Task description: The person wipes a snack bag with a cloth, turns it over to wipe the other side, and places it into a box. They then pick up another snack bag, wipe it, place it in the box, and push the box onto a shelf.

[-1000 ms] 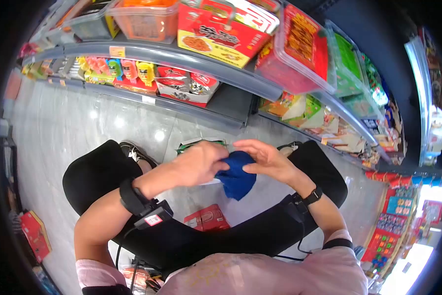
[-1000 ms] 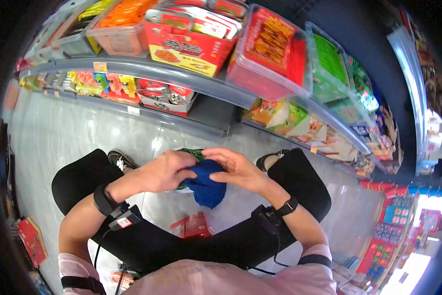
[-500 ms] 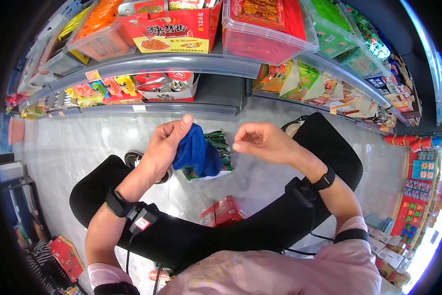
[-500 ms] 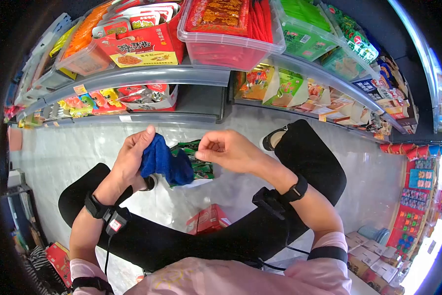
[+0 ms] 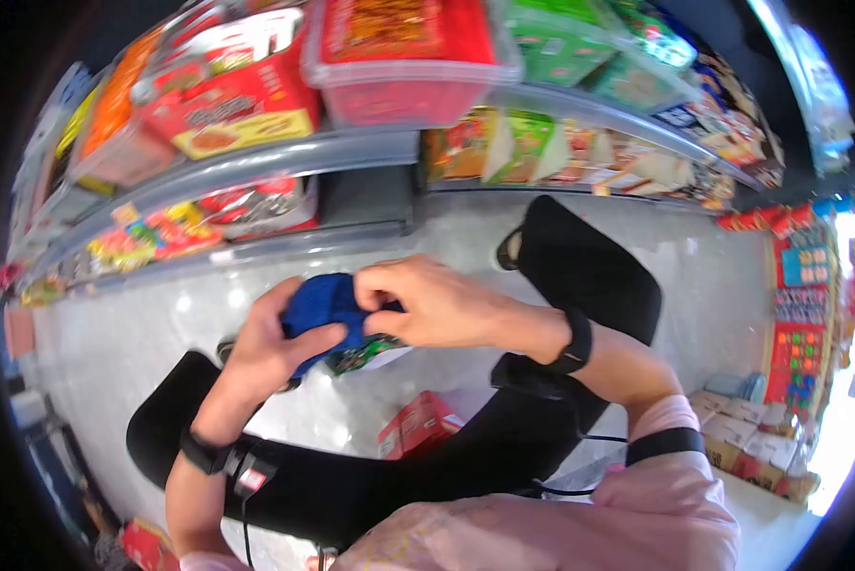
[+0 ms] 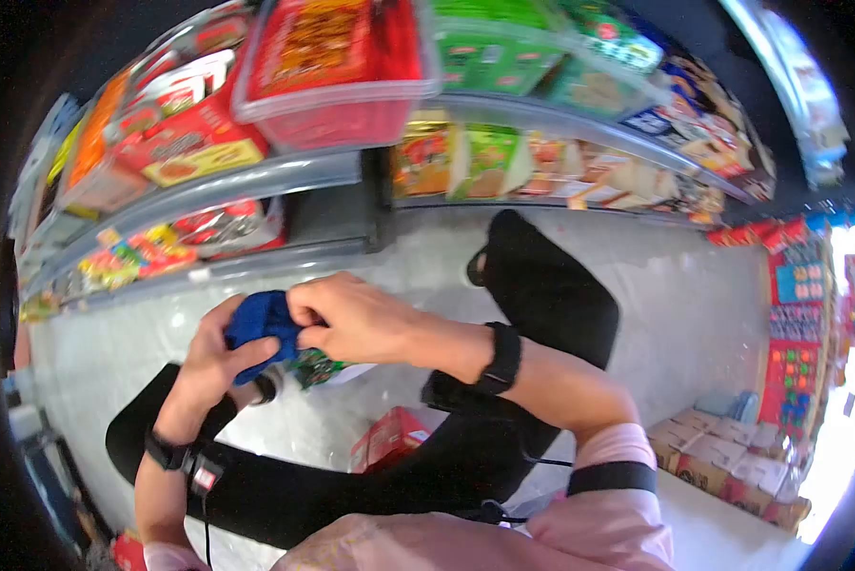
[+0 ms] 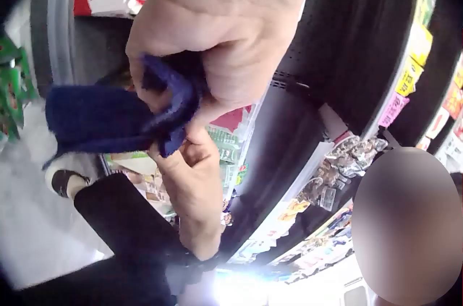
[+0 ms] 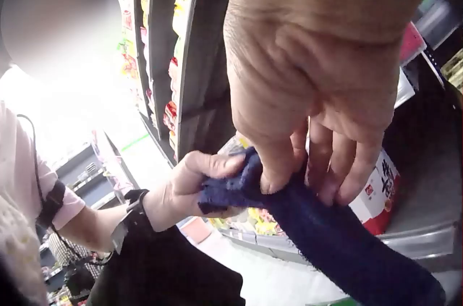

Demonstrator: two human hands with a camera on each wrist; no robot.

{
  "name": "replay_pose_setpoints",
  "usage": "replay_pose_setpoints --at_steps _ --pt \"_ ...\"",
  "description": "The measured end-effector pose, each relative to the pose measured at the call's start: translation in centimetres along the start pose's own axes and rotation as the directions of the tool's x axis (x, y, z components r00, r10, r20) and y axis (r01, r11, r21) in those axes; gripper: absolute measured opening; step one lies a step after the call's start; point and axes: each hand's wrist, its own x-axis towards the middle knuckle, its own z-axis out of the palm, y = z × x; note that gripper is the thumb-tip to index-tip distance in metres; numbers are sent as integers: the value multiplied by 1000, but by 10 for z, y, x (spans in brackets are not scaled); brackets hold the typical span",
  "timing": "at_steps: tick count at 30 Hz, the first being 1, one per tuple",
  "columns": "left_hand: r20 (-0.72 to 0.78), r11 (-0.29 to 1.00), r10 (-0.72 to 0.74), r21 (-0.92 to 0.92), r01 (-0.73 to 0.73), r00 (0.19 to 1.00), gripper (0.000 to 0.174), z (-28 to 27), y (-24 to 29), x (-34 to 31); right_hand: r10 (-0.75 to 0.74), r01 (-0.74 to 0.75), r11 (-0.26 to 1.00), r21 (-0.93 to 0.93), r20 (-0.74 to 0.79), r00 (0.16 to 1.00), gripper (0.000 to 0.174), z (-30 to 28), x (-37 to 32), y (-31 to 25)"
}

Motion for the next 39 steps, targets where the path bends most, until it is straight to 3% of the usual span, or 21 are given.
replay_pose_setpoints --at_steps 5,6,9,11,12,14,15,17,19,20,22,24,25,26,27,28,29,31,35,37,39 --pt "-49 978 84 197 -72 995 42 -4 1 -1 153 -163 968 191 65 986 14 -20 -2 -10" --pt "-31 976 96 197 -88 995 42 -1 5 -2 55 -62 983 175 44 998 13 -18 0 -3" --pt "13 996 78 31 -78 997 55 2 15 -6 92 -88 966 245 -4 996 13 -13 2 8" --pt "143 956 153 228 -183 978 61 -4 14 -6 23 9 966 257 -119 993 17 -9 4 15" --pt "123 957 146 233 -172 982 43 -2 16 -6 60 -26 954 297 -104 993 19 -12 4 12" --pt "93 970 116 206 -133 989 31 -14 2 -3 94 -59 940 337 -87 992 21 -15 0 8" --pt "65 980 82 174 -92 995 20 -16 1 -2 38 -28 981 190 -50 998 23 -16 -5 7" --pt "-20 983 139 122 -136 990 23 -16 10 -7 -24 24 999 40 -7 1000 26 -15 -5 9" --pt "-17 974 181 139 -177 983 30 -26 9 -8 -75 75 993 86 -2 997 31 -17 -1 6" --pt "-34 971 222 102 -217 975 31 -25 10 -8 4 -22 990 140 130 992 32 -25 -2 5" --pt "-117 967 253 49 -249 960 31 -25 12 -9 -49 -2 966 260 192 980 30 -30 0 7" --pt "-255 950 286 -49 -308 924 26 -25 14 -8 -147 -32 861 507 311 939 27 -35 1 5" --pt "-265 950 288 -43 -310 920 26 -24 15 -6 -158 -26 861 507 315 936 27 -39 2 3" --pt "-334 929 261 -168 -329 906 24 -22 16 -4 -173 -241 548 801 390 904 30 -41 2 1" --pt "-397 890 223 -290 -352 891 22 -21 16 -3 -218 -434 117 893 449 866 32 -42 3 0" --pt "-325 861 256 -351 -367 911 20 -27 12 -2 -251 -380 -103 919 346 904 37 -29 7 12" --pt "-333 860 259 -348 -374 907 20 -27 12 1 -257 -385 -97 918 351 900 37 -13 6 19" --pt "-413 887 191 -315 -337 890 21 -27 10 7 121 -313 106 944 300 946 38 16 2 22" --pt "-357 951 147 -207 -231 923 21 -23 -1 9 10 -408 90 908 409 913 39 21 -3 22" --pt "-368 949 111 -236 -208 923 21 -20 -1 9 107 -396 -117 911 408 907 33 16 -6 17" --pt "-291 974 86 -175 -142 953 20 -24 -12 13 148 -404 -101 909 415 898 33 11 -5 17"
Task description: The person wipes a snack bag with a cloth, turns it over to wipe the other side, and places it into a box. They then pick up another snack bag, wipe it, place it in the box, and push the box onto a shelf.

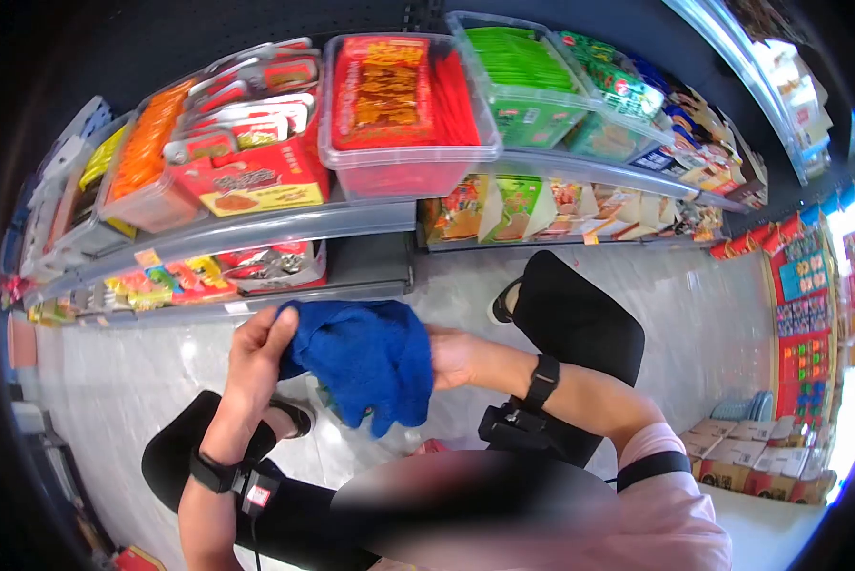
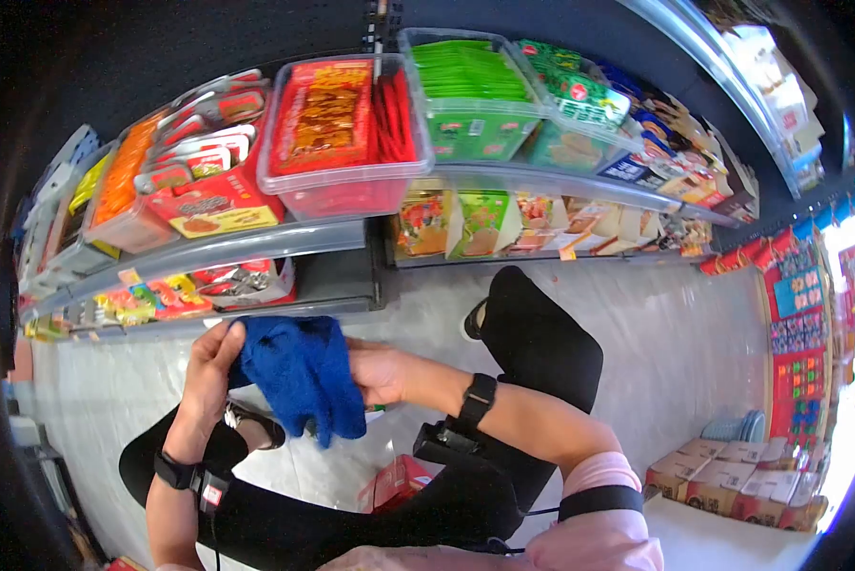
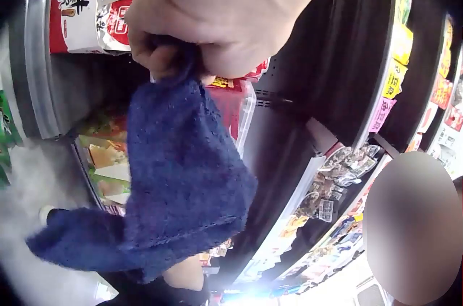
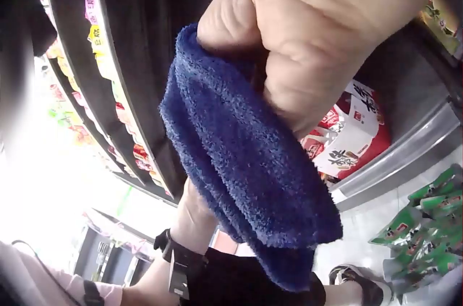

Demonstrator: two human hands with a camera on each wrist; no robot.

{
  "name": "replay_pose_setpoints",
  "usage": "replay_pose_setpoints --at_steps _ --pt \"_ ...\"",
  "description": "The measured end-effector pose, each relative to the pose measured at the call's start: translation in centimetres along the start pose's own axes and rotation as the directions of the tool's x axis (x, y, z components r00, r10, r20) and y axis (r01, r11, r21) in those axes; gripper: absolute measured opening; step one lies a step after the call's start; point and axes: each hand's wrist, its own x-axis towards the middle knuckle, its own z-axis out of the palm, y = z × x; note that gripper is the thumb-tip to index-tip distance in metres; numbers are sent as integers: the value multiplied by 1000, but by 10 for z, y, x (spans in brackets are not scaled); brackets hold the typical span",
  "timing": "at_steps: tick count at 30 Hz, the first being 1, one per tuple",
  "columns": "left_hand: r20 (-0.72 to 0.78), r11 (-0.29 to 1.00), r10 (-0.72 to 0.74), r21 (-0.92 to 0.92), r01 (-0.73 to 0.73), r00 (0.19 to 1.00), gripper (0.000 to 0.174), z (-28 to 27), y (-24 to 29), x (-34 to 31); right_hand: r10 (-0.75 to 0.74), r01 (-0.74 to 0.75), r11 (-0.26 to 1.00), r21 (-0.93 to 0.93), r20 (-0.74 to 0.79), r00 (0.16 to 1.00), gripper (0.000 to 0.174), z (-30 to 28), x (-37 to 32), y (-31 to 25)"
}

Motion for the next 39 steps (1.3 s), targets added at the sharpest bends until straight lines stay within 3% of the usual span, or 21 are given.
replay_pose_setpoints --at_steps 2,4,6,8,10,14,16,18,19,21,25,27,28,29,30,31,35,36,38,39 --pt "45 992 23 120 -28 999 18 -5 -5 3 -135 153 985 -78 203 970 32 -6 -1 -6" --pt "2 998 47 42 -47 999 19 -1 -10 6 -159 156 987 34 128 979 32 5 -11 -22" --pt "-31 917 157 375 -134 987 23 -3 -20 10 -338 338 941 9 -12 941 33 21 -25 -33" --pt "110 825 186 522 -216 976 25 -2 -29 10 -414 420 906 -49 99 905 34 21 -39 -44" --pt "244 755 -22 640 -144 970 23 8 -30 5 -512 505 858 92 210 833 46 8 -46 -47" --pt "422 641 -209 740 -202 882 17 3 -88 11 -625 586 765 267 89 775 38 7 -43 -51" --pt "418 626 -226 754 -197 880 19 -4 -128 17 -621 579 762 290 73 780 36 3 -43 -52" --pt "317 521 -90 823 -226 944 18 1 -148 22 -631 628 757 181 -48 774 31 3 -42 -53" --pt "321 516 -93 825 -230 942 18 5 -154 26 -634 648 755 102 -142 761 27 12 -44 -53" --pt "358 305 188 864 -401 914 19 16 -165 33 -646 658 744 120 -124 753 27 9 -48 -52" --pt "239 285 307 901 -328 921 22 33 -178 32 -655 676 727 124 -170 736 25 5 -49 -52" --pt "166 265 450 913 -309 877 25 33 -177 27 -669 687 714 131 -161 726 24 6 -48 -52" --pt "171 264 446 913 -312 878 25 31 -179 26 -679 694 706 141 -142 720 23 9 -47 -52" --pt "150 248 395 932 -263 906 24 25 -180 25 -645 689 697 197 -248 723 20 14 -47 -52" --pt "124 229 344 950 -211 931 22 18 -182 25 -643 688 698 202 -247 725 20 15 -45 -52" --pt "152 171 242 965 -196 958 16 11 -184 26 -602 647 738 192 -248 759 21 16 -44 -52" --pt "154 152 141 973 -175 978 11 -3 -180 24 -521 557 801 218 -203 829 23 14 -34 -45" --pt "215 202 112 951 -234 970 11 -4 -171 23 -517 551 805 218 -195 833 23 4 -29 -42" --pt "262 253 87 927 -276 961 10 -6 -150 20 -462 432 882 189 163 872 38 -24 -17 -35" --pt "267 348 45 899 -266 963 10 -6 -136 20 -454 423 886 189 171 874 38 -26 -14 -31"
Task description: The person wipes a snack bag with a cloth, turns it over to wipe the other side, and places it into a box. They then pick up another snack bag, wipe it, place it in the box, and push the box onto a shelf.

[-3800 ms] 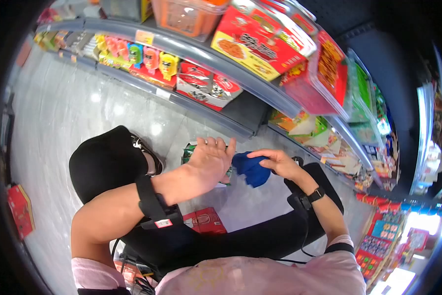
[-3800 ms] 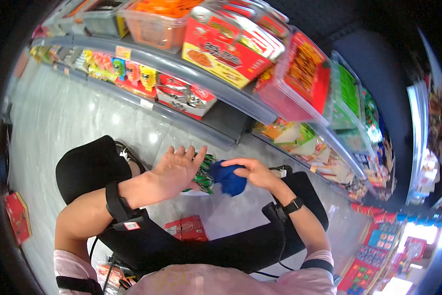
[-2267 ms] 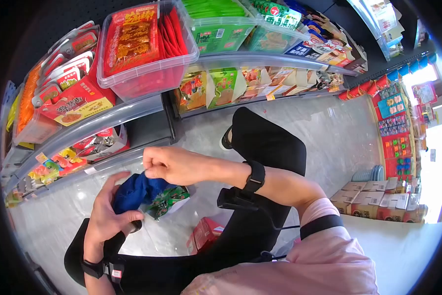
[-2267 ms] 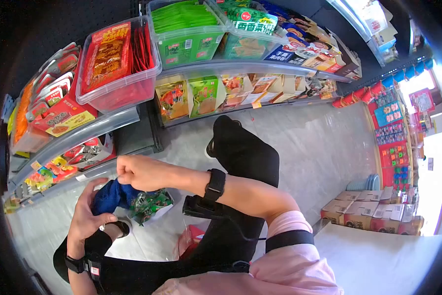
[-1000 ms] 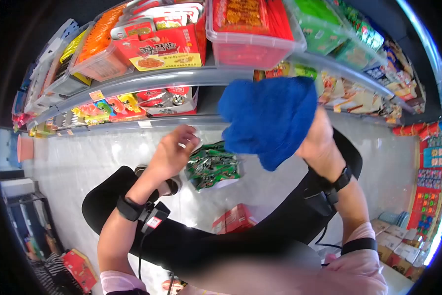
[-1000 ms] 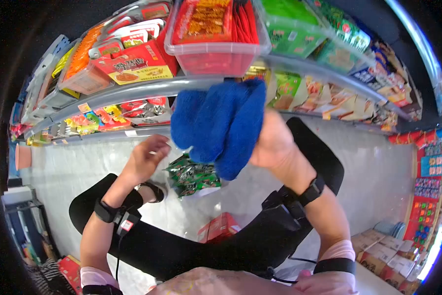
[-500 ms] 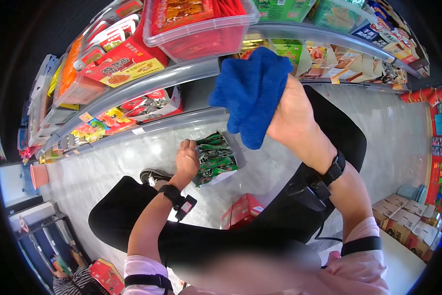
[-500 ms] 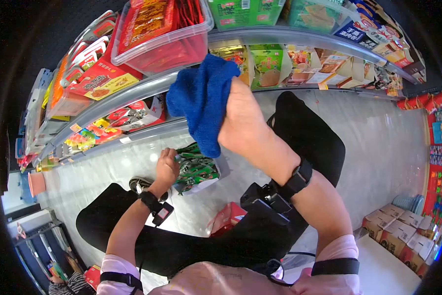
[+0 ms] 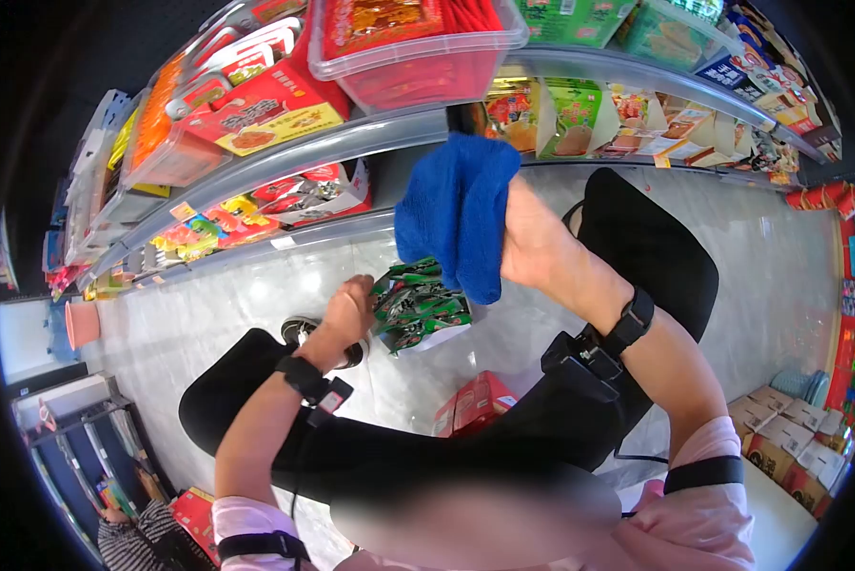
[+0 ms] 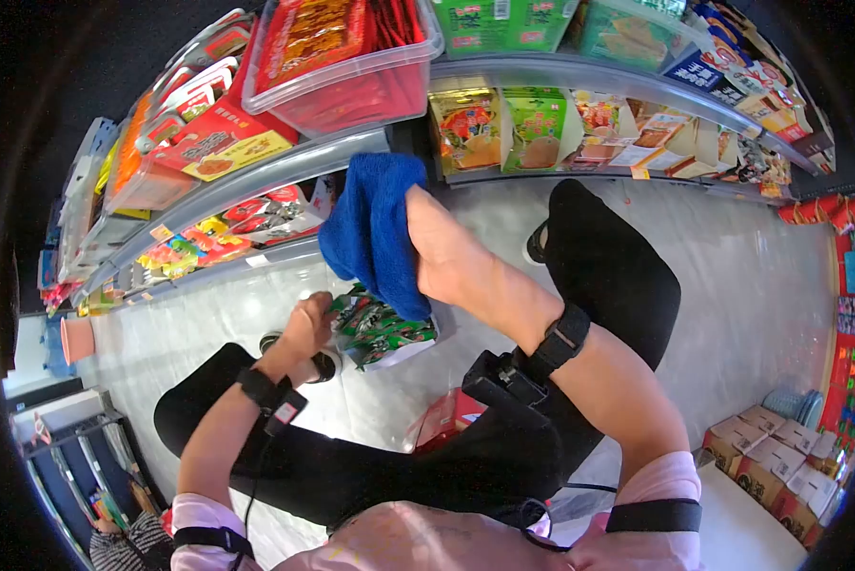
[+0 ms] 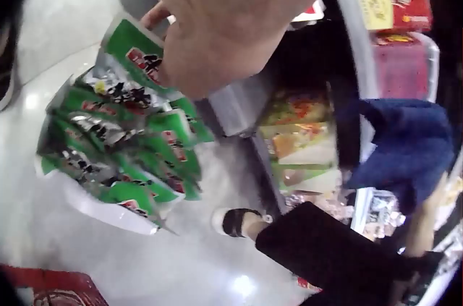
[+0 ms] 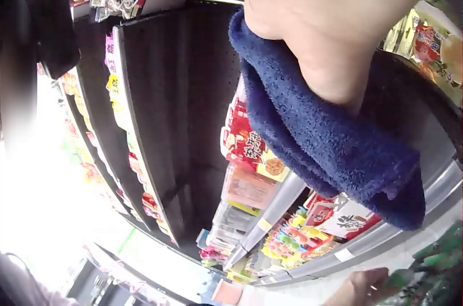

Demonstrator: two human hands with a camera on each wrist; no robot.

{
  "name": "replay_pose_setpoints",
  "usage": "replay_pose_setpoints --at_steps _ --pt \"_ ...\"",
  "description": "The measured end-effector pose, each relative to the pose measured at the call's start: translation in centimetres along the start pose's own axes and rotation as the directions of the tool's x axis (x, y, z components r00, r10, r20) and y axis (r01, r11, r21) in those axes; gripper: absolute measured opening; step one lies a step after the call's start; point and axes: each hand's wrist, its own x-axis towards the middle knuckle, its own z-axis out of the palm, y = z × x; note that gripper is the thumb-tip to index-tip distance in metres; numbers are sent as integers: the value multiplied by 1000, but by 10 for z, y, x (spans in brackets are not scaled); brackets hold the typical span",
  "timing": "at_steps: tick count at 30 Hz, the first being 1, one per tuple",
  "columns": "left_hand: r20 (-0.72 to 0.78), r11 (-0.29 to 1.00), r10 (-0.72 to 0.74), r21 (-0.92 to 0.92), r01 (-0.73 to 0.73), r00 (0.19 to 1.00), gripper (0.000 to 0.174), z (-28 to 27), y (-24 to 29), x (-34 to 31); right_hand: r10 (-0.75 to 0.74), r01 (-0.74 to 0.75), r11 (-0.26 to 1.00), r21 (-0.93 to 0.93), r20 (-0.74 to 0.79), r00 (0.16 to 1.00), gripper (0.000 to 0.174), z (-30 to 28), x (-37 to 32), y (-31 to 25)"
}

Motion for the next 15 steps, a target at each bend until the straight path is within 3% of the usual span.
replay_pose_setpoints --at_steps 2,3,4,5,6,7,8,9,10,13,14,15 --pt "117 970 -53 -229 78 992 14 -49 25 -1 84 -87 994 -63 -50 995 39 -1 1 10" --pt "150 954 -120 -257 156 981 17 -76 42 -3 88 -91 994 -66 -43 995 39 1 2 16" --pt "177 791 -140 -572 218 974 19 -86 46 -7 59 -137 924 -358 -221 974 38 4 3 23" --pt "209 525 -145 -812 255 967 20 -94 48 -9 -28 -221 767 -602 -376 926 37 6 5 28" --pt "206 525 -145 -813 252 968 20 -102 55 -13 -49 -267 426 -864 -317 947 36 3 5 31" --pt "269 233 -117 -928 290 956 23 -109 64 -16 -166 -163 426 -890 -255 953 40 16 1 45" --pt "321 -84 -68 -945 315 945 26 -111 72 -19 -166 20 57 -998 10 986 48 14 6 50" --pt "322 -95 -67 -944 316 944 26 -110 80 -22 -61 224 -308 -925 254 965 58 9 10 56" --pt "281 -77 -80 -958 275 956 27 -106 87 -23 -247 277 -594 -755 500 830 51 6 4 71" --pt "261 -107 -33 -961 256 965 29 -99 86 -26 -106 241 -611 -754 381 919 46 -4 5 71" --pt "264 -133 -26 -957 258 964 28 -101 88 -28 -195 249 -530 -811 402 895 35 -8 9 70" --pt "267 -155 -18 -953 261 964 27 -103 89 -28 -188 251 -533 -808 402 896 35 -3 12 66"
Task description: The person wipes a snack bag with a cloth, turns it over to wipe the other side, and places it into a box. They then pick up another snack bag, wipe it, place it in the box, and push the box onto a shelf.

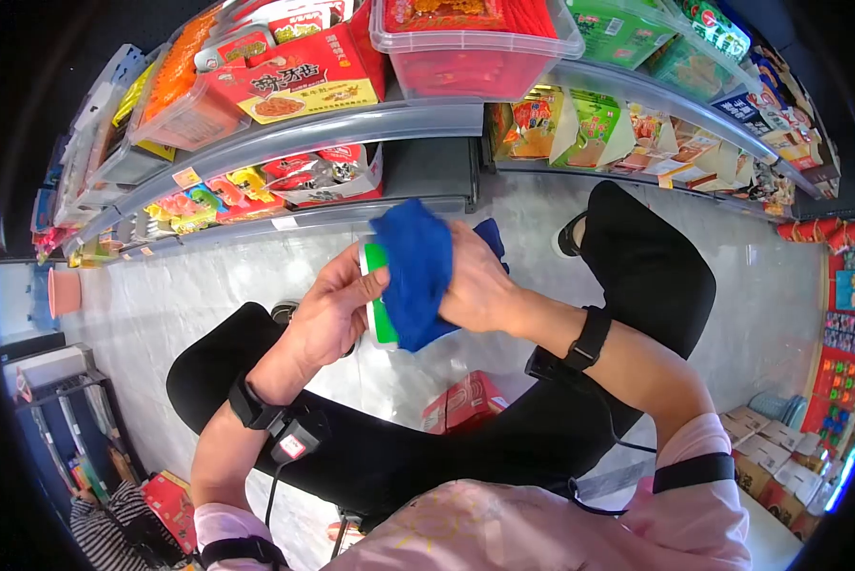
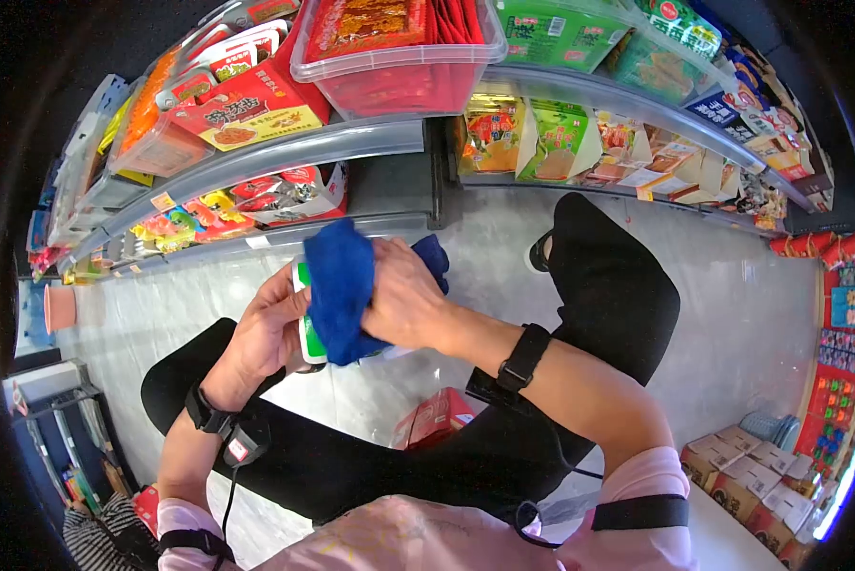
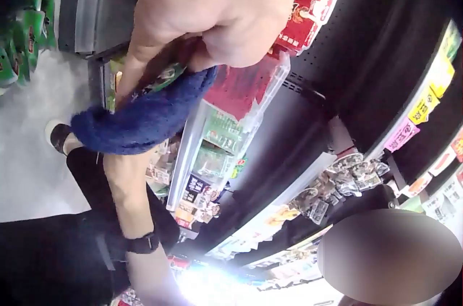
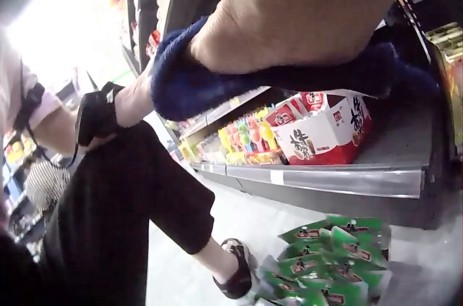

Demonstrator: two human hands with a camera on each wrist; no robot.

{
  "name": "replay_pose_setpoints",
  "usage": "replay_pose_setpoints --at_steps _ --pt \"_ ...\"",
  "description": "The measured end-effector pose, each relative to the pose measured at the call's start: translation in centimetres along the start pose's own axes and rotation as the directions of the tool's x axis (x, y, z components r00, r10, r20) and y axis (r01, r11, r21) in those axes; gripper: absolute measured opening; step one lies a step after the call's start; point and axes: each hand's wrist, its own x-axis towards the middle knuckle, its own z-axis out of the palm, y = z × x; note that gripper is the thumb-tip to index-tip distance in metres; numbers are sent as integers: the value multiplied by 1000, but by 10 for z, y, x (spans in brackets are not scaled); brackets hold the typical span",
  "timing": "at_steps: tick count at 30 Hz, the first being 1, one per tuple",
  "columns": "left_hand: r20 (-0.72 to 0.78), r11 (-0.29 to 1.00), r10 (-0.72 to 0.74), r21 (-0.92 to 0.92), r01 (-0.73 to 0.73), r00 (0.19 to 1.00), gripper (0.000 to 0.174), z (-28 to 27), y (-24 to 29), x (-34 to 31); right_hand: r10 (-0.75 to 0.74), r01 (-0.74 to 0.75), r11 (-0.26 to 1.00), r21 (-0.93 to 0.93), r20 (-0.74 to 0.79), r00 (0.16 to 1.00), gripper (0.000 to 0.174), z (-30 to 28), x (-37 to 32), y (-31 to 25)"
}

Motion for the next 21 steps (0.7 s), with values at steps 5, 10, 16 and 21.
replay_pose_setpoints --at_steps 5,10,16,21 --pt "-3 996 -64 -64 64 998 28 -5 -1 0 294 -302 932 201 69 953 21 6 2 0" --pt "158 975 59 205 -91 986 57 5 -9 -5 653 -556 720 415 -138 744 19 15 9 5" --pt "84 920 55 383 -83 995 45 7 -7 -2 510 -392 620 680 31 860 32 6 12 -12" --pt "118 841 117 517 -161 986 33 -1 -15 1 461 -346 736 582 -57 885 42 13 8 -12"
